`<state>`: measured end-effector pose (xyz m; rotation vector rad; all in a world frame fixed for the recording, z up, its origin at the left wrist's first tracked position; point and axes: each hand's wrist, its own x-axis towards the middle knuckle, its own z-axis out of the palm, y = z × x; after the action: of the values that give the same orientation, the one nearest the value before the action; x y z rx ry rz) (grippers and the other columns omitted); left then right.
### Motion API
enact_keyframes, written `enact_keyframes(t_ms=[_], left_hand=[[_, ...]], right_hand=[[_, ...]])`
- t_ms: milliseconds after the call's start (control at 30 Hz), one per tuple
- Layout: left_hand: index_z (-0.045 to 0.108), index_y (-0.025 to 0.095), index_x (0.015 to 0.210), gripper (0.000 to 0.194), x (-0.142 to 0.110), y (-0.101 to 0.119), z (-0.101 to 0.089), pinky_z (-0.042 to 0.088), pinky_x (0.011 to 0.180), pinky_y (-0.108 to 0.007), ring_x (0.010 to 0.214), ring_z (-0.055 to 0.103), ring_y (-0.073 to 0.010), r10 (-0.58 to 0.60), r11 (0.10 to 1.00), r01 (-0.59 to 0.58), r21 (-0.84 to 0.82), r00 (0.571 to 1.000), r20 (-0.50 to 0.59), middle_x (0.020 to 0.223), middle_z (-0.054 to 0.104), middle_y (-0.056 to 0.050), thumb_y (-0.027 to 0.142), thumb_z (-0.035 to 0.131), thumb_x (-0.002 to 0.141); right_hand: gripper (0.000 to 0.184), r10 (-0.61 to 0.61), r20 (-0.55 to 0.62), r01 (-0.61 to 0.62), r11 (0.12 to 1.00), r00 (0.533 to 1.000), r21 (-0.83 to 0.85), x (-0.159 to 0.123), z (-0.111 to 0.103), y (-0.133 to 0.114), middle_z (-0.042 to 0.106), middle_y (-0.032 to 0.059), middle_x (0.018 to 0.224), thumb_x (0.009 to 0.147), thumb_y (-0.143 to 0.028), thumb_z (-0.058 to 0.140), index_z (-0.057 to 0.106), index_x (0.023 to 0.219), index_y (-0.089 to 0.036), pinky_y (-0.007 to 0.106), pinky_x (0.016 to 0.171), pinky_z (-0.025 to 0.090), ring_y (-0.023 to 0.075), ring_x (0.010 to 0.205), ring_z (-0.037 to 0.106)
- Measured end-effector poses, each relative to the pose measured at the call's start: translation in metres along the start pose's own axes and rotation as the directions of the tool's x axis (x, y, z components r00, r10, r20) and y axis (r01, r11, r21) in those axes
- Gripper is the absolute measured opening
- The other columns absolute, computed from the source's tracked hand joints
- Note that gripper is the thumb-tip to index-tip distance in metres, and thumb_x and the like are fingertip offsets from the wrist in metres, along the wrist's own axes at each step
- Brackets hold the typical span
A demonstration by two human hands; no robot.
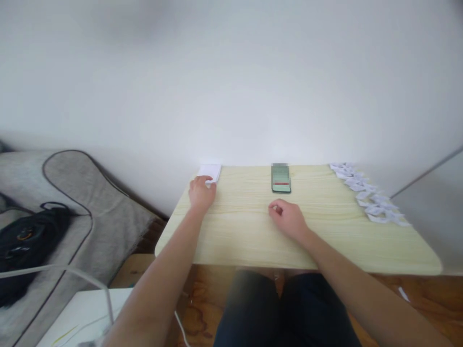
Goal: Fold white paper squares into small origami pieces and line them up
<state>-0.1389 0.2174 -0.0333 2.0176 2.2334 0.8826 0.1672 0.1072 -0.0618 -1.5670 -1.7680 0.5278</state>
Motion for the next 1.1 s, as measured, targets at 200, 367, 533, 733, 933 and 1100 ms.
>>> enact_keyframes(t_ms=[200,367,533,733,933,1100], left_hand=[[0.061,0.017,0.132,0.038,0.041,-0.039,0.011,0.059,0.095,-0.046,0.113,0.066,-0.0247,-0.079,0.991,0.075,0.112,0.996,0.033,0.132,0.064,-0.012,0.037,0.064,0.099],[0.065,0.017,0.127,0.035,0.040,-0.040,0.018,0.055,0.100,-0.049,0.117,0.064,-0.0267,-0.030,0.993,0.028,0.111,0.999,0.013,0.132,0.065,-0.012,0.037,0.063,0.099],[0.074,0.016,0.115,0.034,0.041,-0.023,-0.012,0.035,0.114,-0.056,0.132,0.052,-0.0379,0.002,1.000,-0.002,-0.003,0.997,-0.080,0.129,0.069,-0.019,0.032,0.048,0.099],[0.077,0.018,0.107,0.034,-0.013,0.045,-0.018,0.047,0.099,-0.041,0.110,0.063,-0.0295,0.139,0.934,-0.112,-0.339,0.989,0.055,0.110,0.075,-0.011,0.042,0.056,0.095],[0.078,0.018,0.094,0.034,-0.056,0.105,0.011,0.050,0.067,-0.029,0.075,0.065,-0.0193,0.326,0.710,0.015,-0.704,0.879,0.347,0.082,0.074,-0.003,0.048,0.061,0.093],[0.077,0.016,0.092,0.034,-0.040,0.126,0.024,0.054,0.078,-0.033,0.085,0.068,-0.0217,0.383,0.567,0.123,-0.814,0.836,0.393,0.090,0.077,-0.006,0.048,0.067,0.089]], right_hand=[[0.016,-0.042,0.063,0.044,0.999,0.997,-0.030,0.021,0.022,-0.012,0.073,-0.0013,0.071,0.089,-0.031,0.061,0.076,0.094,-0.027,0.029,0.065,0.039,0.0179,0.066,0.064],[0.014,-0.033,0.082,0.034,0.999,0.996,-0.006,0.023,0.023,-0.010,0.073,-0.0022,0.070,0.089,-0.032,0.063,0.076,0.094,-0.028,0.029,0.065,0.039,0.0175,0.066,0.065],[0.012,-0.018,0.075,0.014,0.998,0.997,0.056,0.024,0.022,-0.007,0.071,-0.0025,0.067,0.088,-0.031,0.064,0.075,0.090,-0.027,0.030,0.065,0.039,0.0176,0.064,0.064],[0.038,0.023,0.033,-0.029,0.979,0.999,0.204,0.027,0.020,-0.009,0.078,0.0001,0.092,0.091,-0.030,0.062,0.062,0.129,-0.026,0.032,0.074,0.052,0.0166,0.072,0.070],[0.054,0.028,0.063,-0.050,0.923,0.998,0.382,0.034,0.004,-0.008,0.071,0.0070,0.133,0.088,-0.038,0.073,0.058,0.139,-0.028,0.038,0.090,0.059,0.0205,0.099,0.074],[0.048,0.041,0.159,-0.141,0.705,0.986,0.695,0.053,-0.016,-0.001,0.075,0.0068,0.128,0.084,-0.035,0.079,0.066,0.129,-0.025,0.039,0.095,0.060,0.0223,0.111,0.073]])
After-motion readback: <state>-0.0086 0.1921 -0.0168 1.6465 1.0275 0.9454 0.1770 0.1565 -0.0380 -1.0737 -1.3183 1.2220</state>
